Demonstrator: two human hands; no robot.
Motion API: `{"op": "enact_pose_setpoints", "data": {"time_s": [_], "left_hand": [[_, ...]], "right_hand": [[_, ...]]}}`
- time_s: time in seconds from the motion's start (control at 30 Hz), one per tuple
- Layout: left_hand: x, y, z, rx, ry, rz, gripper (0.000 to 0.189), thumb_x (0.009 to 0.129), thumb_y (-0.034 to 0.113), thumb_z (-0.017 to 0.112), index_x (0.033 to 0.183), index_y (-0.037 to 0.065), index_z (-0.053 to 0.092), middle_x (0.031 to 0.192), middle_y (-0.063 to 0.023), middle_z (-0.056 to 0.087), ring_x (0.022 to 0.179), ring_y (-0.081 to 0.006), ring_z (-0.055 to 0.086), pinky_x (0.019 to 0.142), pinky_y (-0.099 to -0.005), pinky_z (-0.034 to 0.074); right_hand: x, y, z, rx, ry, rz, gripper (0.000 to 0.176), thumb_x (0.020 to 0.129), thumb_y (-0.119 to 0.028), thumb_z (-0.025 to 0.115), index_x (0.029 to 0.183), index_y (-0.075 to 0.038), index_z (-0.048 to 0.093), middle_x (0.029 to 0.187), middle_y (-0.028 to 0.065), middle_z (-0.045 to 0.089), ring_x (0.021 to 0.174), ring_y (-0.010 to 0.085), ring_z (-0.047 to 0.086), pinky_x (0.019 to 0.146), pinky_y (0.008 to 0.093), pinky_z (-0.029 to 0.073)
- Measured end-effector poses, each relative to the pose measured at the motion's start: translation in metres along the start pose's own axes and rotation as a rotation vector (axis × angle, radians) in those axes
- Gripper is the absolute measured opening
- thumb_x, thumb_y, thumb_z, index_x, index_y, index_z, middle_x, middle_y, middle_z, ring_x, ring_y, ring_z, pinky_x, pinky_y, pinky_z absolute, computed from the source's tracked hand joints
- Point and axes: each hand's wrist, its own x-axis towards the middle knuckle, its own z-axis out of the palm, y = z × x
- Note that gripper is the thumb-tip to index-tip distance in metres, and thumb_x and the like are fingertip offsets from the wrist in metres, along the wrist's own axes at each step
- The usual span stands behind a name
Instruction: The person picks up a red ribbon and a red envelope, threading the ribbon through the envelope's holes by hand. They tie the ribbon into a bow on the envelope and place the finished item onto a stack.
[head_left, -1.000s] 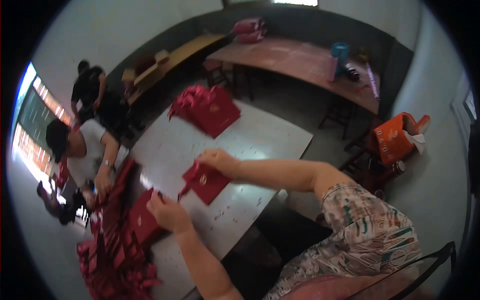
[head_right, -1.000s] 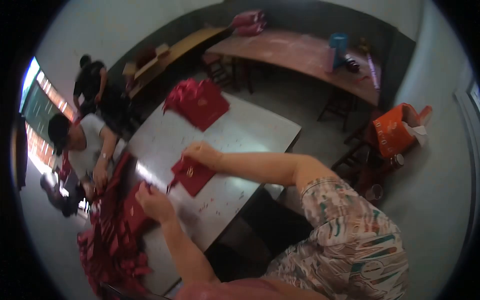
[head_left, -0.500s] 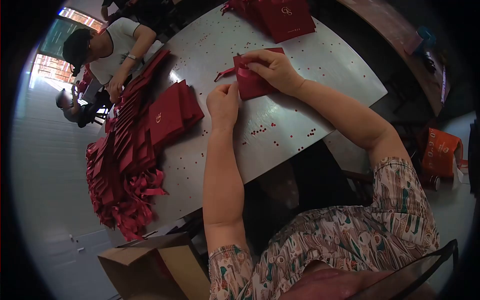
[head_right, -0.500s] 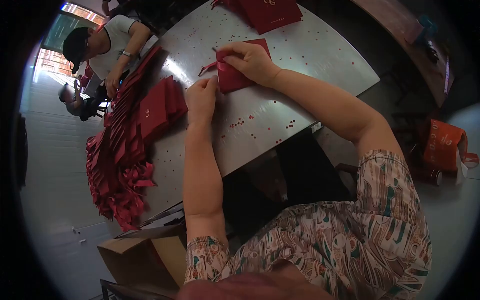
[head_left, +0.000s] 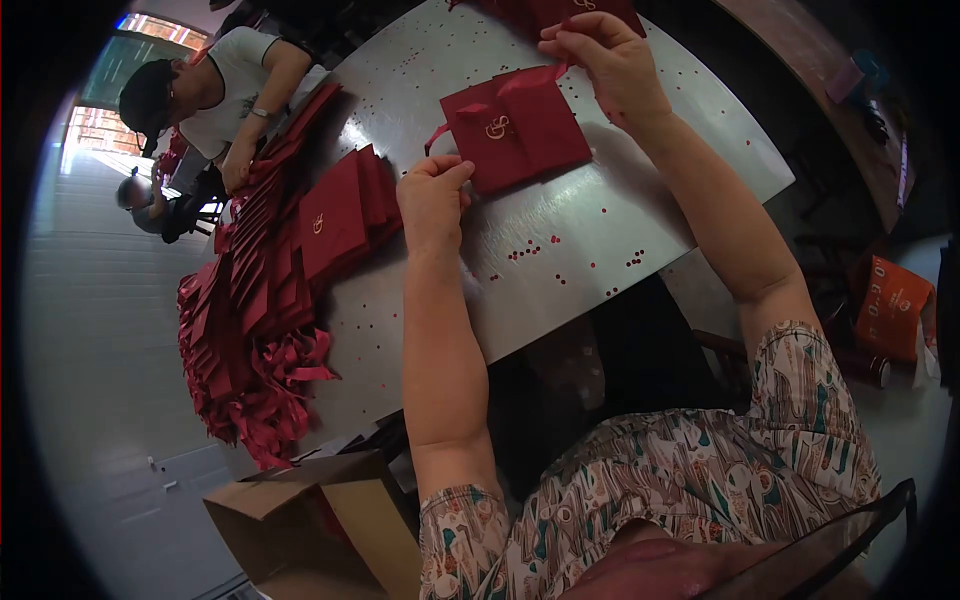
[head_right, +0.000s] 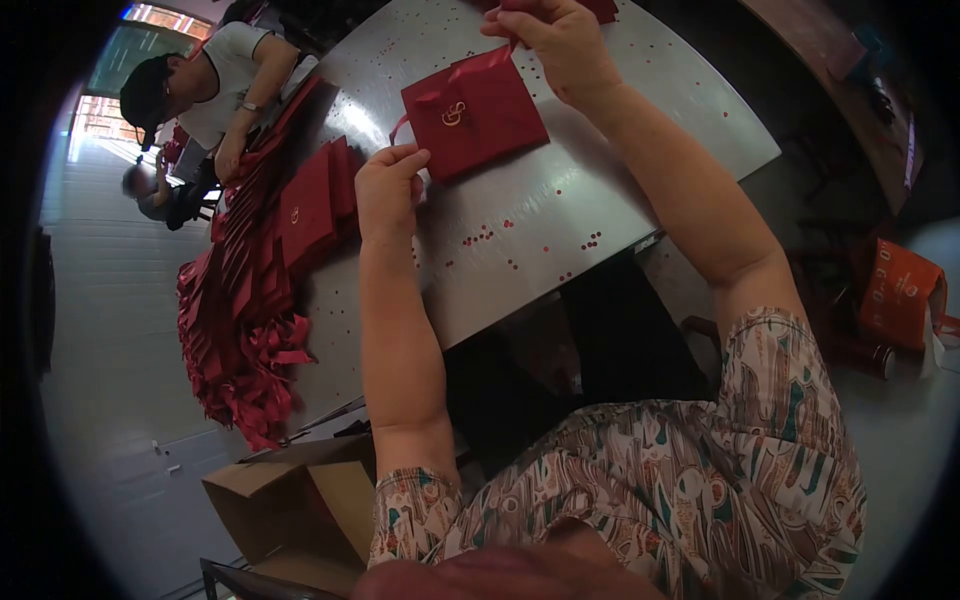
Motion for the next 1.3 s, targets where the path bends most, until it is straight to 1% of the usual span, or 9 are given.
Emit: {"op": "enact_pose_setpoints", "data": {"time_s": [0.13, 0.2, 0.23, 0.33, 0.37, 0.57, 1.0, 1.17, 1.3], "left_hand": [[-0.002, 0.004, 0.001, -0.045, 0.039, -0.010, 0.011, 0.077, 0.001, 0.072, 0.085, 0.002, 0.065, 0.066, -0.0002, 0.059, 0.049, -0.0072, 0.050, 0.044, -0.0195, 0.037], [-0.003, 0.003, 0.000, -0.048, 0.052, -0.023, 0.011, 0.077, 0.001, 0.072, 0.086, 0.002, 0.065, 0.066, 0.0000, 0.059, 0.049, -0.0072, 0.051, 0.044, -0.0191, 0.036], [-0.003, 0.002, 0.000, -0.086, 0.046, -0.026, 0.011, 0.077, 0.000, 0.071, 0.085, 0.002, 0.065, 0.065, 0.0001, 0.059, 0.049, -0.0068, 0.051, 0.043, -0.0189, 0.036], [-0.001, 0.001, -0.001, -0.174, 0.030, -0.077, 0.011, 0.078, 0.000, 0.071, 0.086, 0.003, 0.064, 0.066, 0.0003, 0.059, 0.048, -0.0059, 0.050, 0.043, -0.0184, 0.035], [-0.001, 0.002, -0.002, -0.230, 0.026, -0.122, 0.012, 0.078, -0.001, 0.071, 0.086, 0.004, 0.064, 0.066, 0.0003, 0.059, 0.048, -0.0054, 0.049, 0.042, -0.0182, 0.034], [-0.004, 0.003, -0.008, -0.323, -0.086, -0.108, 0.020, 0.077, -0.004, 0.070, 0.093, 0.003, 0.062, 0.067, 0.0004, 0.058, 0.047, -0.0050, 0.048, 0.040, -0.0180, 0.030], [-0.004, 0.008, -0.016, -0.536, -0.244, -0.155, 0.023, 0.079, -0.010, 0.062, 0.097, 0.004, 0.059, 0.073, -0.0026, 0.057, 0.044, -0.0063, 0.040, 0.040, -0.0200, 0.027], [-0.011, 0.018, -0.017, -0.546, -0.383, -0.208, 0.024, 0.078, -0.009, 0.059, 0.098, 0.004, 0.055, 0.073, -0.0022, 0.055, 0.043, -0.0055, 0.036, 0.040, -0.0202, 0.026], [-0.012, 0.017, -0.014, -0.512, -0.335, -0.172, 0.024, 0.077, -0.008, 0.061, 0.098, 0.004, 0.055, 0.071, -0.0008, 0.054, 0.044, -0.0046, 0.036, 0.040, -0.0203, 0.026]], "right_hand": [[-0.005, -0.015, 0.007, -0.069, 0.138, 0.143, 0.014, 0.091, -0.005, 0.060, 0.104, 0.000, 0.062, 0.096, 0.0115, 0.067, 0.081, 0.0144, 0.066, 0.079, 0.0261, 0.055], [-0.008, 0.005, 0.002, -0.157, -0.203, 0.141, 0.016, 0.092, -0.009, 0.061, 0.105, 0.000, 0.063, 0.089, 0.0076, 0.066, 0.069, 0.0086, 0.060, 0.067, 0.0218, 0.051], [-0.014, 0.014, 0.006, -0.303, -0.269, 0.174, 0.020, 0.092, -0.013, 0.061, 0.106, 0.000, 0.064, 0.083, 0.0035, 0.064, 0.064, 0.0056, 0.055, 0.059, 0.0192, 0.045], [-0.028, 0.020, 0.018, -0.352, -0.436, 0.391, 0.020, 0.091, -0.015, 0.062, 0.106, -0.002, 0.065, 0.079, 0.0020, 0.063, 0.063, 0.0051, 0.053, 0.057, 0.0192, 0.045], [-0.034, 0.018, 0.021, -0.452, -0.444, 0.391, 0.020, 0.091, -0.016, 0.063, 0.106, -0.003, 0.065, 0.077, 0.0006, 0.062, 0.063, 0.0052, 0.053, 0.054, 0.0197, 0.044], [-0.042, 0.027, 0.026, -0.446, -0.490, 0.368, 0.013, 0.089, -0.015, 0.064, 0.098, -0.005, 0.064, 0.078, -0.0005, 0.063, 0.066, 0.0045, 0.054, 0.053, 0.0203, 0.045], [-0.042, 0.033, 0.024, -0.467, -0.611, 0.333, 0.011, 0.090, -0.015, 0.063, 0.096, -0.005, 0.063, 0.080, 0.0009, 0.063, 0.070, 0.0076, 0.057, 0.058, 0.0232, 0.048], [-0.043, 0.032, 0.024, -0.427, -0.631, 0.316, 0.011, 0.091, -0.015, 0.062, 0.096, -0.006, 0.063, 0.078, 0.0003, 0.061, 0.069, 0.0075, 0.056, 0.057, 0.0228, 0.048], [-0.042, 0.033, 0.023, -0.405, -0.642, 0.291, 0.010, 0.091, -0.015, 0.063, 0.097, -0.007, 0.063, 0.080, -0.0021, 0.060, 0.069, 0.0048, 0.055, 0.056, 0.0201, 0.046]]}}
